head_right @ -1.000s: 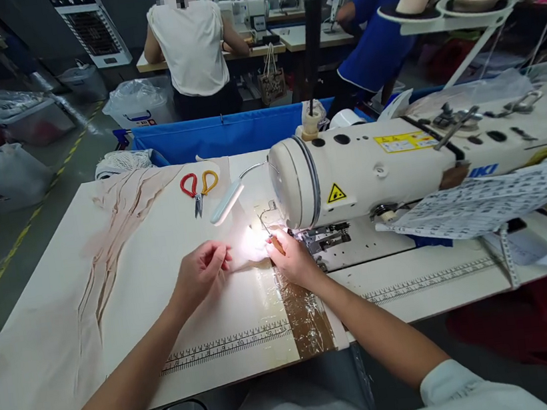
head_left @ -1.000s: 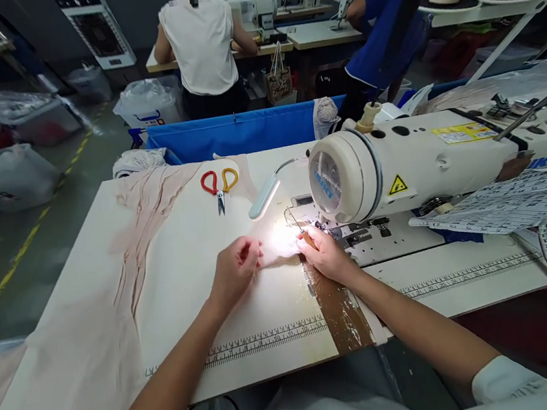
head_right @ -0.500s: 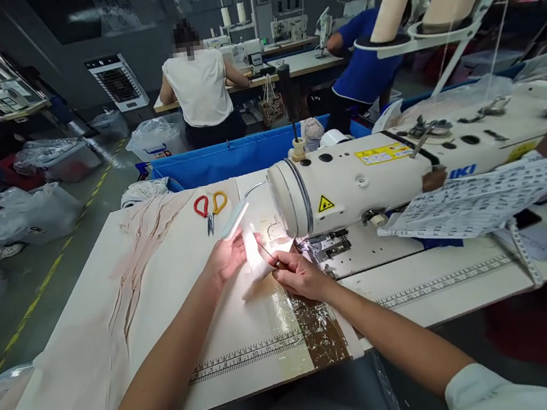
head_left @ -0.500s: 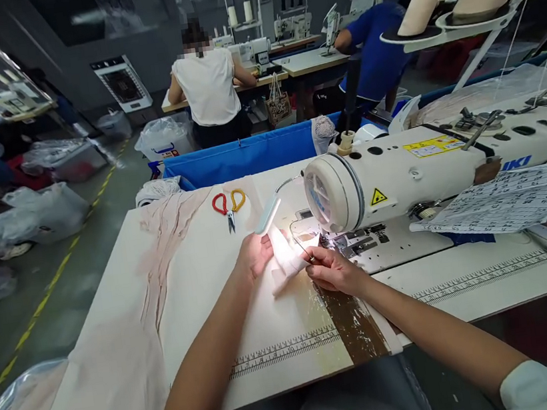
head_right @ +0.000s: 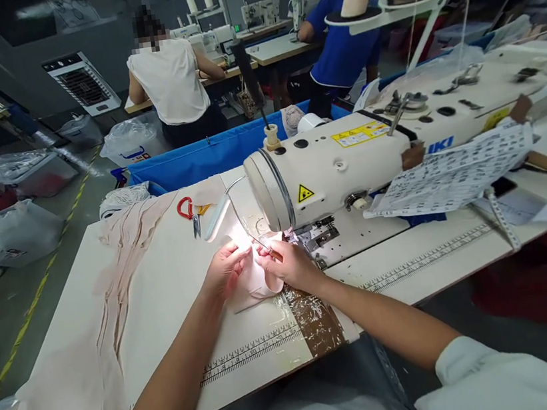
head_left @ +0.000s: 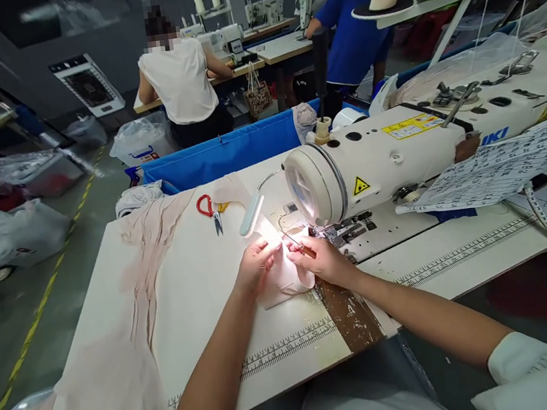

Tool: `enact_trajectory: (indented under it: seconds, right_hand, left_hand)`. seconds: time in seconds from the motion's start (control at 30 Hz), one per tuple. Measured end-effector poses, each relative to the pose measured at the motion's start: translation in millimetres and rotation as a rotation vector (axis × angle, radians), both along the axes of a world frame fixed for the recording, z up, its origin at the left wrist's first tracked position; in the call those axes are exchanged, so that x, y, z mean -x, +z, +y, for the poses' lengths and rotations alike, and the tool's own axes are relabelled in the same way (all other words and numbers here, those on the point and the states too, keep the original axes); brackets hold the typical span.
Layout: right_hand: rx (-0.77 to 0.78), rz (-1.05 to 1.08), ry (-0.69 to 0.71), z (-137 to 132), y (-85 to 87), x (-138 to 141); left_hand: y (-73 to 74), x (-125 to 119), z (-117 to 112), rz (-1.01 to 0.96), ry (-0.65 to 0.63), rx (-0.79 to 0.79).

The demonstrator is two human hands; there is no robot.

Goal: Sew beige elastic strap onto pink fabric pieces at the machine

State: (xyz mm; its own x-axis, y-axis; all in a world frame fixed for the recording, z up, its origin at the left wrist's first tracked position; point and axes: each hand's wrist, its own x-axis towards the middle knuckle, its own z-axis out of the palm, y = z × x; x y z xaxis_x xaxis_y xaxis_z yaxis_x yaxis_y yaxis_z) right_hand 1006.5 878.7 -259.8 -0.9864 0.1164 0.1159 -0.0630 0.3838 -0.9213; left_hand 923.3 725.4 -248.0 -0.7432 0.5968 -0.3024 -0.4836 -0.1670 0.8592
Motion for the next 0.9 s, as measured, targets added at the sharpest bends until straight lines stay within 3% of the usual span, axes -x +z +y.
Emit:
enact_trajectory:
  seconds: [0.63,0.9]
  right_hand:
    - [0.026,-0.050,0.029,1.9,-6.6,2.7]
    - [0.021,-0.063,0.002,0.7,-0.2,1.3]
  left_hand:
    - [-5.1,1.1,-0.3,-0.015,-0.018,-0.048]
    - [-7.4,2.2,-2.6,-0.017,-0.015,-0.056]
